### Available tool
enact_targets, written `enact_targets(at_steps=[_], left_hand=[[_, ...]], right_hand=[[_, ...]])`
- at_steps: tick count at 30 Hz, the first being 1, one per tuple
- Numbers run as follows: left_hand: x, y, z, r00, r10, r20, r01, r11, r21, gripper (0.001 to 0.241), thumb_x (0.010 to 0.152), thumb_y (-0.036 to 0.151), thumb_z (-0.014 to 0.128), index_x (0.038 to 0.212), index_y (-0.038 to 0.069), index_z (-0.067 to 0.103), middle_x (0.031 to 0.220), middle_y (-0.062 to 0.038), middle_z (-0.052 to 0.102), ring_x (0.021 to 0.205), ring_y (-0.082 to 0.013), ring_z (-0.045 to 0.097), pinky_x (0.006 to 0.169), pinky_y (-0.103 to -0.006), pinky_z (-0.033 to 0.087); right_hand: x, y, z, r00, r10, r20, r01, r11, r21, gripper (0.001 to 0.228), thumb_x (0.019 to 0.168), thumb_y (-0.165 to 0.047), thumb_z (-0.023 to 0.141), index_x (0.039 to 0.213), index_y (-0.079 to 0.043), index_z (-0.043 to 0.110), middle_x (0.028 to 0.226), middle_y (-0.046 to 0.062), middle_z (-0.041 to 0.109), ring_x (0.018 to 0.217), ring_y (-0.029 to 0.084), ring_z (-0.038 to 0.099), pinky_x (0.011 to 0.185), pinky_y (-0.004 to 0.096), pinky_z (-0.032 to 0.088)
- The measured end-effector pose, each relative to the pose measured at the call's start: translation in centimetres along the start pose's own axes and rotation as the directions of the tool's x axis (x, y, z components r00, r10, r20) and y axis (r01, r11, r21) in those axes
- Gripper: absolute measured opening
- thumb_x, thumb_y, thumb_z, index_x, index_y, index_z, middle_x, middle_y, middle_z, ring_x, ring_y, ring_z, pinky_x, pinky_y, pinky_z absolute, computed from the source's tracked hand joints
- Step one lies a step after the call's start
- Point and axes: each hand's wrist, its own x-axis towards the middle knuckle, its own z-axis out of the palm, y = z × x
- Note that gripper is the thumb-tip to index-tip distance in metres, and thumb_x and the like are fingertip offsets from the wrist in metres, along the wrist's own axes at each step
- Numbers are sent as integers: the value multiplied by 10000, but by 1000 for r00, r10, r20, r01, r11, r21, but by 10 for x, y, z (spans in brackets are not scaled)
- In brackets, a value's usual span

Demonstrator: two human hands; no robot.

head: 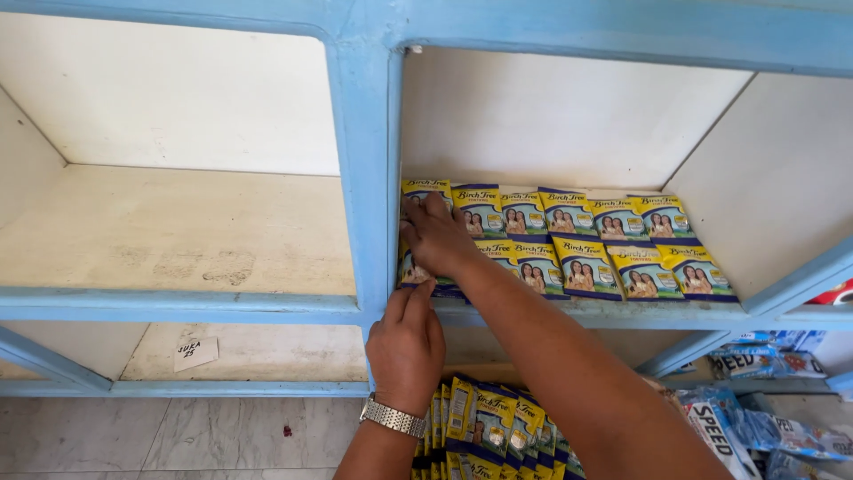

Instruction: Stocking a grocery shelf with sachets of milk powder.

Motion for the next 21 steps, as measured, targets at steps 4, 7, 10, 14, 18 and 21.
enact_targets(at_steps=[4, 7, 10, 14, 18, 21], left_hand=[[-2, 10, -9, 1000, 9, 17, -8, 1000, -27, 320, 890, 63, 648, 1196, 130, 713, 1117, -92, 722, 803, -337, 700, 679, -457, 549], [-6, 14, -7, 999, 43, 24, -42, 998, -36, 299, 892, 68, 658, 1178, 127, 721, 1102, -92, 720, 798, -337, 691, 698, -459, 540], [-9, 18, -6, 997, 64, 33, -63, 998, -26, 271, 903, 74, 665, 1161, 127, 732, 1063, -93, 717, 776, -342, 683, 690, -461, 531], [-4, 12, -6, 997, 69, 19, -68, 997, -45, 251, 898, 70, 658, 1129, 127, 737, 1012, -93, 724, 746, -345, 684, 660, -452, 532], [-7, 8, -4, 998, 69, 7, -68, 995, -72, 227, 911, 64, 656, 1116, 124, 733, 1004, -92, 732, 736, -344, 683, 641, -448, 533], [-9, 12, -3, 992, 112, 51, -106, 989, -106, 239, 888, 55, 662, 1107, 121, 732, 1005, -89, 735, 735, -343, 682, 639, -450, 538]], right_hand=[[-2, -6, -3, 996, 11, 87, -7, 999, -45, 566, 1026, -396, 373, 1538, -153, 370, 1449, 157, 386, 1421, 352, 321, 1156, 635, 198], [-3, -1, 4, 993, 41, 115, -32, 996, -82, 572, 1031, -400, 362, 1557, -176, 338, 1533, 167, 321, 1490, 365, 226, 1156, 657, 177], [-3, 4, 8, 998, 11, 68, -5, 996, -89, 569, 1034, -392, 364, 1553, -161, 337, 1555, 182, 303, 1489, 378, 203, 1119, 688, 172], [-8, 4, -4, 993, -74, -94, 78, 996, 46, 521, 1041, -392, 358, 1469, -117, 467, 1397, 134, 481, 1340, 332, 381, 1057, 641, 264], [-55, -11, -20, 865, -90, -493, 267, 915, 302, 422, 1107, -326, 424, 1322, -50, 660, 1229, 135, 564, 1152, 275, 576, 1004, 435, 461], [-126, -20, -39, 761, -121, -637, 502, 732, 460, 250, 1134, -145, 492, 1234, 0, 669, 1215, 120, 564, 1099, 245, 588, 956, 354, 478]])
